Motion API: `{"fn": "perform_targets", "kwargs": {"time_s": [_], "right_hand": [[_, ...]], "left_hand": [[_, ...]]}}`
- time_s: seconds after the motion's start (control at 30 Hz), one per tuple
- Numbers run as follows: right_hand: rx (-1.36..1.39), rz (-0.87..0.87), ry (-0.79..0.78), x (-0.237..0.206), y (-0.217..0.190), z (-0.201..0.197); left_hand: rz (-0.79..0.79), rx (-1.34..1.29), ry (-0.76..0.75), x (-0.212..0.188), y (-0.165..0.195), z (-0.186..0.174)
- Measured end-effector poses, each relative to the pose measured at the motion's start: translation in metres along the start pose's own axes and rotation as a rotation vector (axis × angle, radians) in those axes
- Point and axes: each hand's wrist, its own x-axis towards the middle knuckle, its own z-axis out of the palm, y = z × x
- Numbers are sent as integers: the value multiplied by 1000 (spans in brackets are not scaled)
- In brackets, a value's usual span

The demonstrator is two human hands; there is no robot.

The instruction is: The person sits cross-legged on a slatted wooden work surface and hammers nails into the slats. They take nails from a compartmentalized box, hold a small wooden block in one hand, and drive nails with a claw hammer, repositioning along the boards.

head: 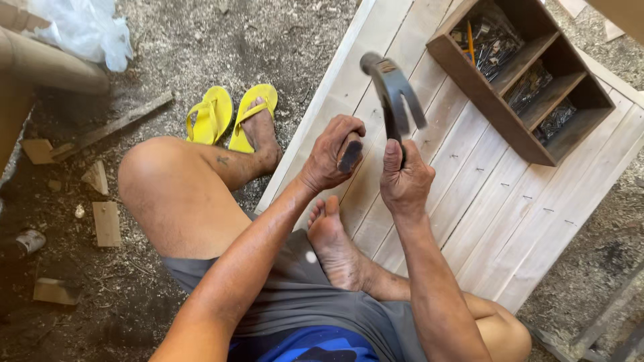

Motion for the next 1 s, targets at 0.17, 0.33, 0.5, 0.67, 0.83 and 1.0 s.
{"fn": "perform_targets", "kwargs": {"time_s": [0.17, 0.33, 0.5, 0.67, 0.83, 1.0], "right_hand": [[-217, -175, -15, 23, 5, 17], [-202, 38, -223, 23, 14, -15], [350, -50, -148, -13, -15, -86], [-17, -189, -220, -34, -49, -103], [-14, -107, -190, -52, -64, -110], [384, -58, -103, -67, -77, -129]], "left_hand": [[200, 189, 51, 4, -1, 1], [64, 110, 67, 5, -6, 7], [10, 144, 57, 8, -11, 10], [-99, 90, 6, 17, -6, 3], [-125, 95, -5, 15, -6, 2], [-266, -7, -49, 15, -11, 0]]}}
